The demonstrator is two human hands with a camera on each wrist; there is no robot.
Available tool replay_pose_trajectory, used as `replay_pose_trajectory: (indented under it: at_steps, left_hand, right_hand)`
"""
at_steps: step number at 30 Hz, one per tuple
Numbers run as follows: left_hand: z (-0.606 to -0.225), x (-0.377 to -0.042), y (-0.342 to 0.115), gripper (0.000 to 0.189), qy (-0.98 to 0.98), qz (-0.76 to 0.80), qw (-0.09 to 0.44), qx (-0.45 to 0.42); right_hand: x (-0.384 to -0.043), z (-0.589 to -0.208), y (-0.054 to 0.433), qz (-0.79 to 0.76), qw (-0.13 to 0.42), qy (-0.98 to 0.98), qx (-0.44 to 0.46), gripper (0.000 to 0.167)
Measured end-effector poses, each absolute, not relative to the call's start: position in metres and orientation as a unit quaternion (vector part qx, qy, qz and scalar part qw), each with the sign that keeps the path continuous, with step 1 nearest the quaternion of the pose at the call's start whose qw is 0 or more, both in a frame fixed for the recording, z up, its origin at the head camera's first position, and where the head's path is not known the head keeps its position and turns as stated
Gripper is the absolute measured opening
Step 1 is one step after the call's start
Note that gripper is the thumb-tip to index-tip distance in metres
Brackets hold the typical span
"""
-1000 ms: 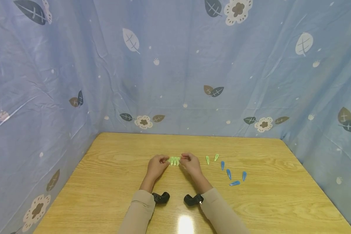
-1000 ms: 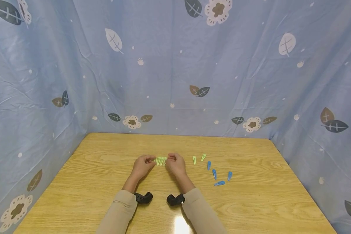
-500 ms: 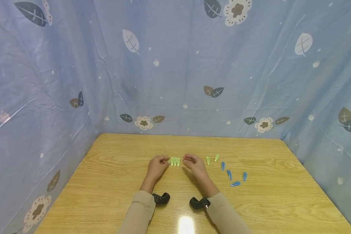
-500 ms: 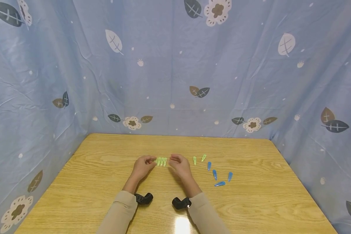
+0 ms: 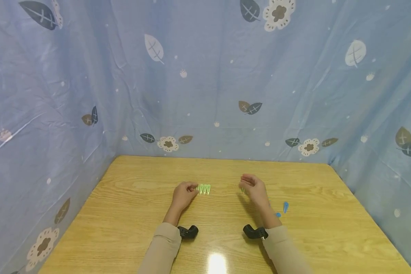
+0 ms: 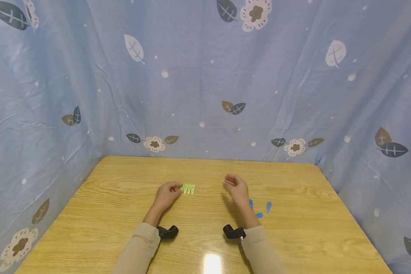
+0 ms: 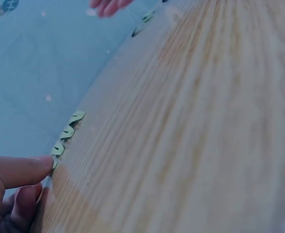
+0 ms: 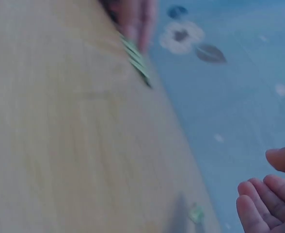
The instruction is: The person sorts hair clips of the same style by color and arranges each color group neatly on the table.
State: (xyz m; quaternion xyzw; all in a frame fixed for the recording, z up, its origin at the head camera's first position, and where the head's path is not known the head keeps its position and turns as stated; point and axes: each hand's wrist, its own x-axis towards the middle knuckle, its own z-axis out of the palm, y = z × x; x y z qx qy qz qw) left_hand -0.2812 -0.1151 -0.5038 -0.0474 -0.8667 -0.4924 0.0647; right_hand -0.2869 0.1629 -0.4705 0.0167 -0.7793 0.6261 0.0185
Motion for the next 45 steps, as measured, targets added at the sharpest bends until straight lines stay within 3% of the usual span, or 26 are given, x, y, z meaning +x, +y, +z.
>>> replay_pose_trajectory:
  at_steps: [7,16,24,34,45]
  left_hand:
    - [-0.506,-0.278,-0.115,0.021,-0.868,-0.492,0.051,-0.034]
    - [-0.506,-0.280,-0.114,0.020,-0.868,-0.490,0.064,-0.043]
    - [-0.505,-0.279,-0.114,0.019,-0.867,-0.491,0.072,-0.049]
    - [-0.504,-0.278,-0.113,0.019,-0.868,-0.487,0.082,-0.051]
    - [-0.502,-0.277,-0.113,0.020,-0.866,-0.493,0.075,-0.050]
  right_hand:
    - [-0.291,-0.462,0.202,0.604,0.018,-0.796,-0.038,0.044]
    - [-0.298,-0.467,0.218,0.554,-0.004,-0.831,-0.061,0.043]
    - [-0.303,-0.475,0.219,0.528,-0.023,-0.846,-0.071,0.042]
    - [-0.306,-0.476,0.209,0.448,0.016,-0.891,-0.065,0.038]
    - [-0.312,-0.478,0.200,0.391,0.023,-0.917,-0.076,0.034]
